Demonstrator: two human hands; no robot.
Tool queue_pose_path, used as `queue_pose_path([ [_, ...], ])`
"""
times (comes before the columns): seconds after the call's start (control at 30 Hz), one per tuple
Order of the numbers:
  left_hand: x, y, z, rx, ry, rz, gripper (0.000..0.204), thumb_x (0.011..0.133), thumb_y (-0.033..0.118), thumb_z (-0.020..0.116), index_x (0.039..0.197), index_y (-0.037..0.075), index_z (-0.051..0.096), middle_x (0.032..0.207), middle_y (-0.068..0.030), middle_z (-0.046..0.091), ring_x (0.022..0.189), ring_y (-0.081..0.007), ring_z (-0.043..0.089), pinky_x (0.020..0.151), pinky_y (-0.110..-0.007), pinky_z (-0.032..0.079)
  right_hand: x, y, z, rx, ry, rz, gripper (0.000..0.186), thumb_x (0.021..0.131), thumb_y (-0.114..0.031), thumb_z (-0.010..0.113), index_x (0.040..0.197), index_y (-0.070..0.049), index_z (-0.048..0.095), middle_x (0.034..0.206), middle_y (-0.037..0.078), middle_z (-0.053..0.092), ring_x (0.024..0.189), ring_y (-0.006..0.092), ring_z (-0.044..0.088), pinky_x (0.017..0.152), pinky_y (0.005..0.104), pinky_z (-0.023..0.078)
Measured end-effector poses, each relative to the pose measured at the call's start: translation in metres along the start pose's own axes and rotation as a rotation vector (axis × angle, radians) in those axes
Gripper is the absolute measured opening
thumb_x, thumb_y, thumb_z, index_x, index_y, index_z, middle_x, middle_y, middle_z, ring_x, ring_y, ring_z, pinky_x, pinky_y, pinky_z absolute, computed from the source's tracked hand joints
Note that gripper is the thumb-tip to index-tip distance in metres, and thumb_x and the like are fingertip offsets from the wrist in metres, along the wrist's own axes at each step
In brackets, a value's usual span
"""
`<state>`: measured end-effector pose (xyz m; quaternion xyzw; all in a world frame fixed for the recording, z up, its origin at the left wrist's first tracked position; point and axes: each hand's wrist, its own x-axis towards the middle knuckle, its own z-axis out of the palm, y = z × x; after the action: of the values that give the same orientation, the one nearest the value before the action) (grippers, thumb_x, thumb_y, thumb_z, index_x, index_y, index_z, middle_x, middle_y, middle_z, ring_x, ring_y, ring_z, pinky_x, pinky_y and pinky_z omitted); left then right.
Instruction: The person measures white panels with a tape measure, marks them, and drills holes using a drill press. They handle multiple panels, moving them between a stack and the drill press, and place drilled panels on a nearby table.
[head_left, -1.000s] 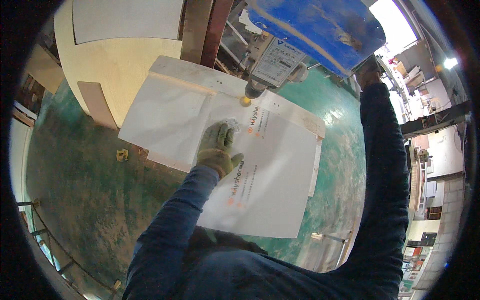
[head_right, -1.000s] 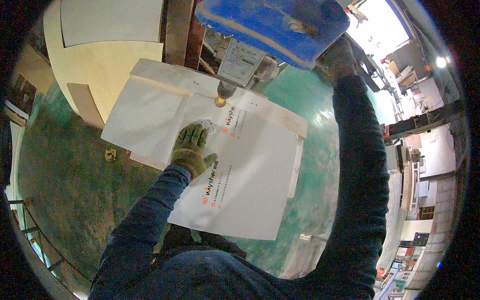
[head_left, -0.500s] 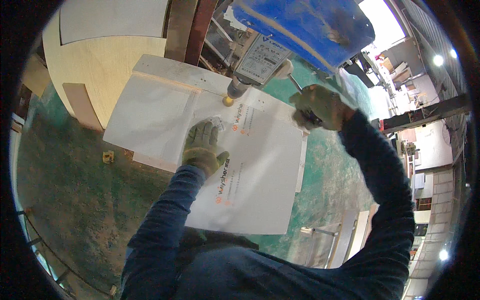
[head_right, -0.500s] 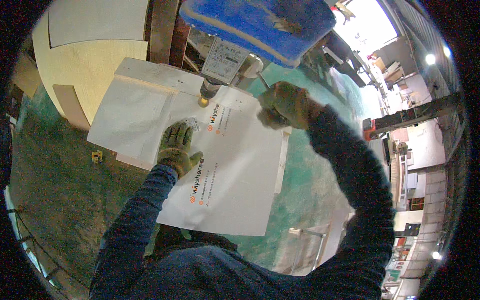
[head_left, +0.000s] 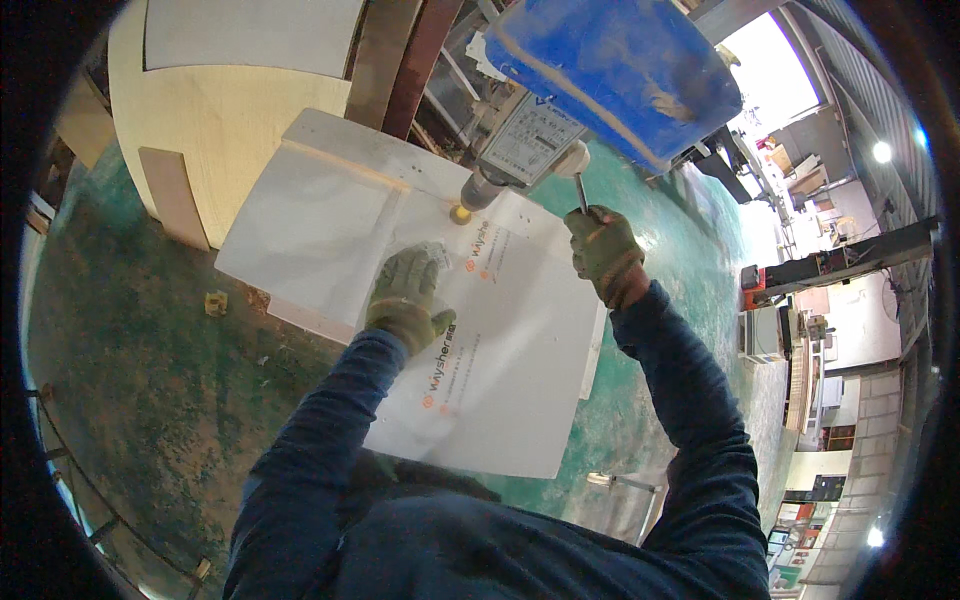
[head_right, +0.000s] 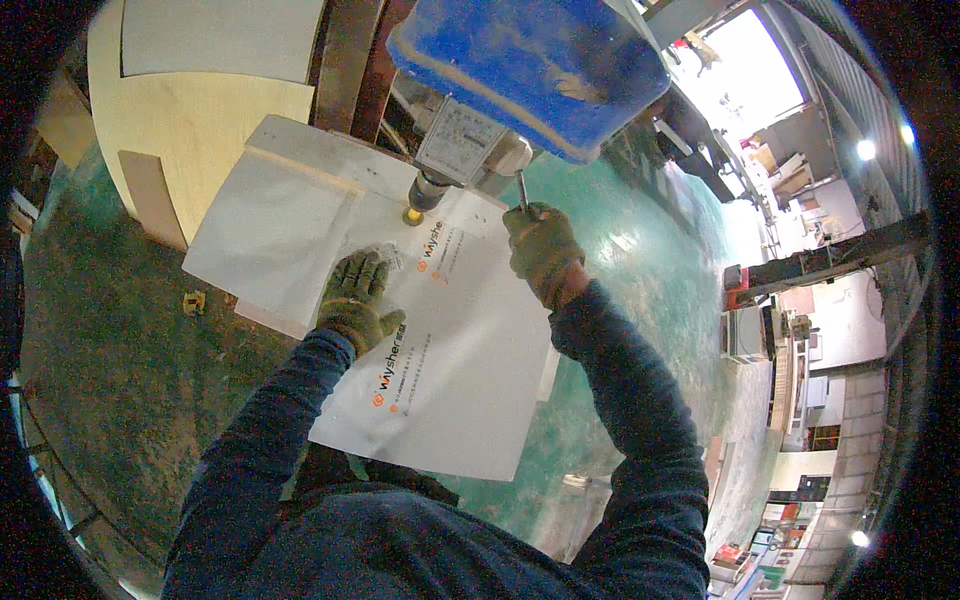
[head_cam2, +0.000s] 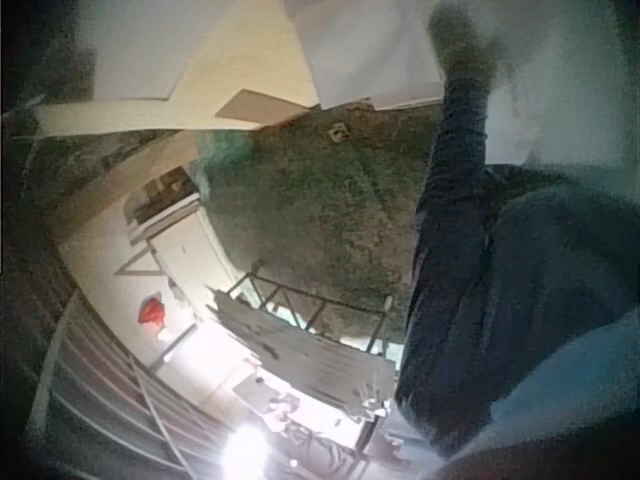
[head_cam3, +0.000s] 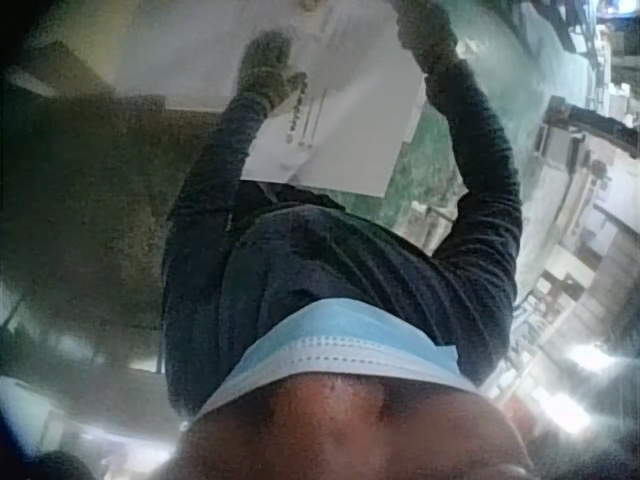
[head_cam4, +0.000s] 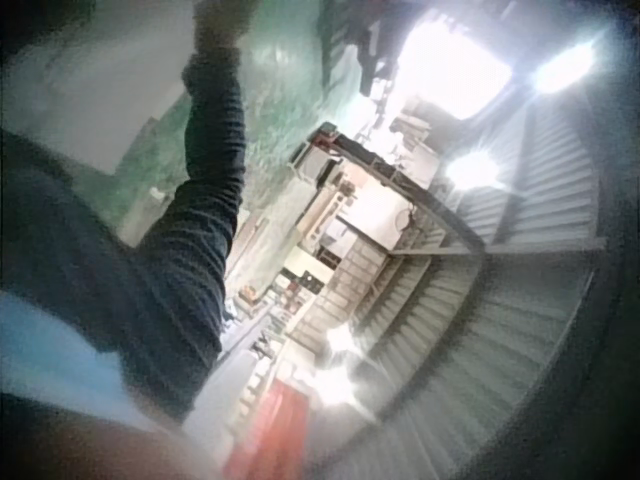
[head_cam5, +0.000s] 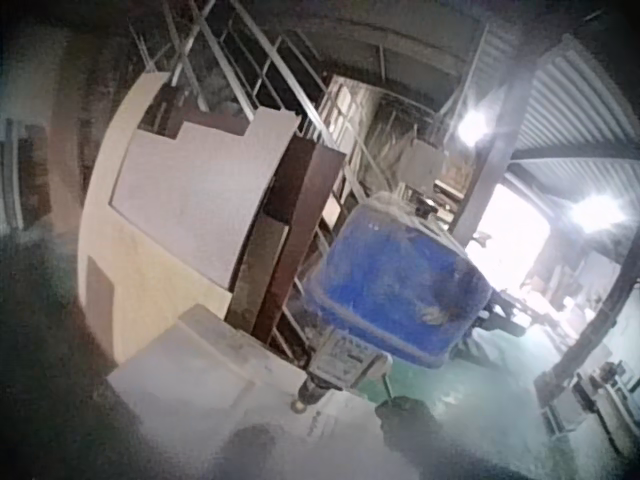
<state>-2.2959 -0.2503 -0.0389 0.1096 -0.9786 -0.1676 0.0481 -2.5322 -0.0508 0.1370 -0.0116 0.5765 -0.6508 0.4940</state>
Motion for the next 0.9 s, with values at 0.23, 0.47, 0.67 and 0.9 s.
queue_pose_path([
  [0.23, -0.002, 0.002, -0.003, -0.012, 0.037, -0.002, 0.093, 0.089, 0.054, 0.065, 0.157, 0.001, 0.032, 0.166, -0.0212, 0.025, 0.155, -0.0371, 0.018, 0.129, -0.047, 0.011, 0.014, 0.016, -0.006, -0.505, 0.183, -0.271, 0.006, 0.096, -0.019, 0.048, 0.091, -0.019, 0.052, 0.071, -0.003, 0.044, 0.067, 0.0166, 0.050, 0.062, 0.0314, 0.044],
  [0.47, -0.005, 0.002, 0.000, -0.046, 0.083, 0.022, 0.093, 0.086, 0.051, 0.069, 0.155, 0.000, 0.035, 0.164, -0.0216, 0.027, 0.153, -0.0377, 0.024, 0.128, -0.047, 0.014, 0.030, 0.058, 0.008, -1.196, 0.617, -0.690, 0.006, 0.099, -0.014, 0.059, 0.098, -0.009, 0.056, 0.083, 0.010, 0.061, 0.075, 0.0204, 0.056, 0.068, 0.0331, 0.046],
  [0.67, -0.010, -0.001, -0.002, -0.078, 0.082, 0.001, 0.095, 0.085, 0.051, 0.070, 0.157, 0.002, 0.032, 0.164, -0.0225, 0.027, 0.152, -0.0387, 0.024, 0.128, -0.048, 0.014, 0.063, 0.088, 0.023, -1.119, 0.768, -1.053, 0.010, 0.097, -0.012, 0.064, 0.101, -0.008, 0.055, 0.090, 0.018, 0.070, 0.079, 0.0379, 0.070, 0.068, 0.0424, 0.054],
  [0.9, -0.002, -0.003, 0.010, -0.064, 0.183, 0.027, 0.092, 0.084, 0.049, 0.071, 0.154, 0.002, 0.035, 0.161, -0.0236, 0.034, 0.150, -0.0416, 0.028, 0.127, -0.049, 0.017, 0.075, 0.085, 0.014, -0.942, 0.675, -0.957, 0.014, 0.098, -0.016, 0.063, 0.108, -0.007, 0.058, 0.092, 0.021, 0.071, 0.084, 0.0423, 0.070, 0.071, 0.0472, 0.055],
])
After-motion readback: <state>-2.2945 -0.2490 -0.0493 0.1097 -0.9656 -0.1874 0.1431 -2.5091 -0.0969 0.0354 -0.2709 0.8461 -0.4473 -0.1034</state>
